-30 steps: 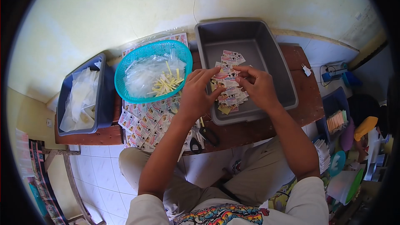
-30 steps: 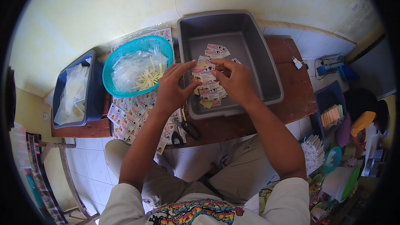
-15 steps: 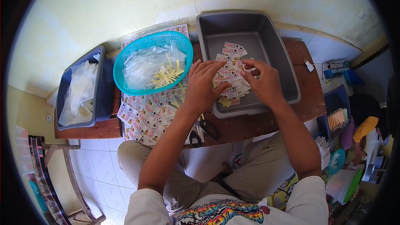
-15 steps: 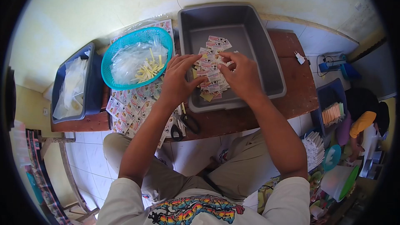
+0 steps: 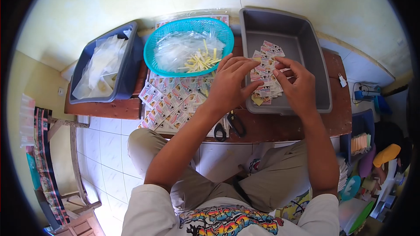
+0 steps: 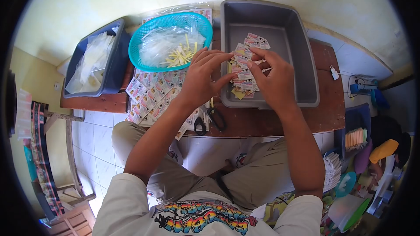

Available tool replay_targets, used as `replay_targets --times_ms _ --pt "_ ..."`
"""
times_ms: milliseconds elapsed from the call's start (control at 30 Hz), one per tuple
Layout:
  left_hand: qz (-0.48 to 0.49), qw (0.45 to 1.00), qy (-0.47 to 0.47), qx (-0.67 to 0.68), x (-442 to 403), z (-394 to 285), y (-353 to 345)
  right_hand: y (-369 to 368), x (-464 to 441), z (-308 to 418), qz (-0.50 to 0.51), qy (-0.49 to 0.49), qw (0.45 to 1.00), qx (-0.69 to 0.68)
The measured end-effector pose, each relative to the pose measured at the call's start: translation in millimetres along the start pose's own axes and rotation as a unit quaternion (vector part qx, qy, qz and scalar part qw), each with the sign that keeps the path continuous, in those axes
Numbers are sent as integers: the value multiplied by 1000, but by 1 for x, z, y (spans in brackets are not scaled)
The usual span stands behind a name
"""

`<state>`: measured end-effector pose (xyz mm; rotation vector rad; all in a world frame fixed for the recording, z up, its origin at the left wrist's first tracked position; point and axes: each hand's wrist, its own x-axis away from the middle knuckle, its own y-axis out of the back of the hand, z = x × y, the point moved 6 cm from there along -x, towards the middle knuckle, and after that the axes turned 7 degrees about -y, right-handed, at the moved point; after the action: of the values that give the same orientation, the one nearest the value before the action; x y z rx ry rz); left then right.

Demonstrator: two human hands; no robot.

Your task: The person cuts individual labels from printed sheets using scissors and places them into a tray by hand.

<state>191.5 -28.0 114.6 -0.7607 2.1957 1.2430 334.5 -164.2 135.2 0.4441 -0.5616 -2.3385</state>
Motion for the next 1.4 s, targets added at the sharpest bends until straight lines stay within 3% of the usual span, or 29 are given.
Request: replay_targets --times_ms 233,333,400,700,767,833,900,1400 --pt "-29 998 -13 -55 28 -8 63 -41 28 58 3 109 993 -43" --pt "-45 996 -11 -81 47 -8 100 -70 43 76 43 136 989 -34" --pt "-59 994 38 -86 65 -5 121 -92 54 83 84 173 981 -35" --pt "-74 984 128 -98 139 23 144 -171 84 77 184 169 968 -16" --pt "-70 983 139 -102 156 33 141 -187 90 67 218 127 968 1" --pt "-64 980 147 -113 170 46 139 -199 96 57 204 158 966 34" --pt "-56 978 160 -123 183 57 135 -205 101 51 194 185 961 65" --pt "-26 964 198 -175 223 90 120 -199 120 26 239 136 944 181"
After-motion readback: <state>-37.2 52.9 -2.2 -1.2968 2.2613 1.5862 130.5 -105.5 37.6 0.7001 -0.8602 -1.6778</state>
